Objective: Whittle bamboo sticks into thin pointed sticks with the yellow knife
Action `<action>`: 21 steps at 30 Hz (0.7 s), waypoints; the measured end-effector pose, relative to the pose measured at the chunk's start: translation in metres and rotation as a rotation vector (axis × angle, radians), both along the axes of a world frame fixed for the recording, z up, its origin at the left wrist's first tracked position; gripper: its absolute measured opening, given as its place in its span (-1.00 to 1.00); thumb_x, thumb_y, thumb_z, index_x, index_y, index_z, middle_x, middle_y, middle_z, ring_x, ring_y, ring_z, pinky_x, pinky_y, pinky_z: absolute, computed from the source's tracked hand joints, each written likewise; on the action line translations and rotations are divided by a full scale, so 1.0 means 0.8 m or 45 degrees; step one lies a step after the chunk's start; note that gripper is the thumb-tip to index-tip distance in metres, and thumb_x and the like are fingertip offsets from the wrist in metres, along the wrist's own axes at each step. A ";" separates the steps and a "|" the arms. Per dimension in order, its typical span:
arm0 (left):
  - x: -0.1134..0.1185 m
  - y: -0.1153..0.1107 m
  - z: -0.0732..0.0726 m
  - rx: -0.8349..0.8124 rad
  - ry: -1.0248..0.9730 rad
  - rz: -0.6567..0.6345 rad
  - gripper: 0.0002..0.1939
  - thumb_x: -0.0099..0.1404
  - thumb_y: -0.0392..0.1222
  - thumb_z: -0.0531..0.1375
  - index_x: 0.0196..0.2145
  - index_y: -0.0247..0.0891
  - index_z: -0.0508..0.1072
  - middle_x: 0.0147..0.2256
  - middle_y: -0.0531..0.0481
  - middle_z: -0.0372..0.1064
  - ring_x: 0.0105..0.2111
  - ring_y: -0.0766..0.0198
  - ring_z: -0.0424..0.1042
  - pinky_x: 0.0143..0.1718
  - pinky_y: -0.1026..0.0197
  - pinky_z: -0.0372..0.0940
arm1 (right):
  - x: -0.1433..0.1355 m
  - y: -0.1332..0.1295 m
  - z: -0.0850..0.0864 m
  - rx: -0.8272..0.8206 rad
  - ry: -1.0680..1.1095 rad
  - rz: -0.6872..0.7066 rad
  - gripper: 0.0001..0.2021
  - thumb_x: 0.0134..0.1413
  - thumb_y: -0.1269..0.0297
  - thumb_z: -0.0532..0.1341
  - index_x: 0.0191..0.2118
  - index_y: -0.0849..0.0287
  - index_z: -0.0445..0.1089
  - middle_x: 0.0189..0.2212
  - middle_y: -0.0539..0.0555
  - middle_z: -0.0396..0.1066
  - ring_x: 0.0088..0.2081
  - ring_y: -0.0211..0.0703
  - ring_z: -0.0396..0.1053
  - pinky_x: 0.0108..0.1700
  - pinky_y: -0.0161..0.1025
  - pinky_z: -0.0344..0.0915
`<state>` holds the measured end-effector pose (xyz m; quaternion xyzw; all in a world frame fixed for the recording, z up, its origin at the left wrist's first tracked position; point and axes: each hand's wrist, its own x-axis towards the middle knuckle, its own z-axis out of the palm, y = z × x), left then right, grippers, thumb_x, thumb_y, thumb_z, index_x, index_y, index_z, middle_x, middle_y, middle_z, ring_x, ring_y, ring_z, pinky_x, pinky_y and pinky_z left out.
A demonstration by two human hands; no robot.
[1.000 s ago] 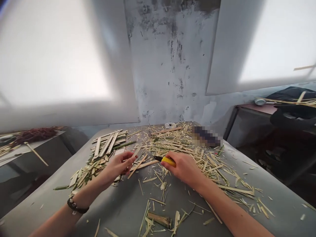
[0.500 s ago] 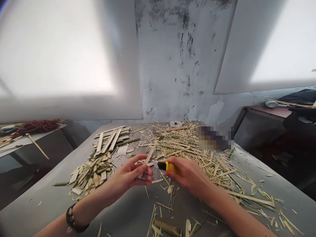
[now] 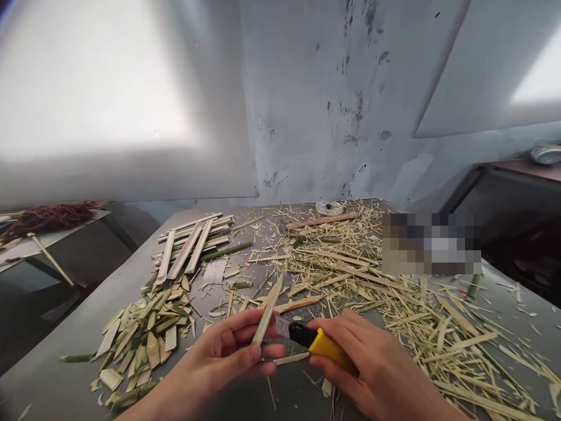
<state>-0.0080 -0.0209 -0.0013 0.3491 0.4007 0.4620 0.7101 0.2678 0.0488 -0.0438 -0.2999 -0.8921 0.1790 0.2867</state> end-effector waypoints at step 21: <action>0.028 -0.006 -0.002 -0.203 0.142 -0.020 -0.50 0.26 0.21 0.43 -0.14 -0.28 0.50 -0.21 -0.13 0.61 -0.34 0.25 0.60 -0.47 0.33 0.56 | 0.002 -0.005 0.031 0.237 -0.191 0.066 -0.72 0.54 0.06 0.13 0.17 0.08 0.26 -0.25 0.05 0.57 -0.37 -0.16 0.55 -0.43 -0.23 0.31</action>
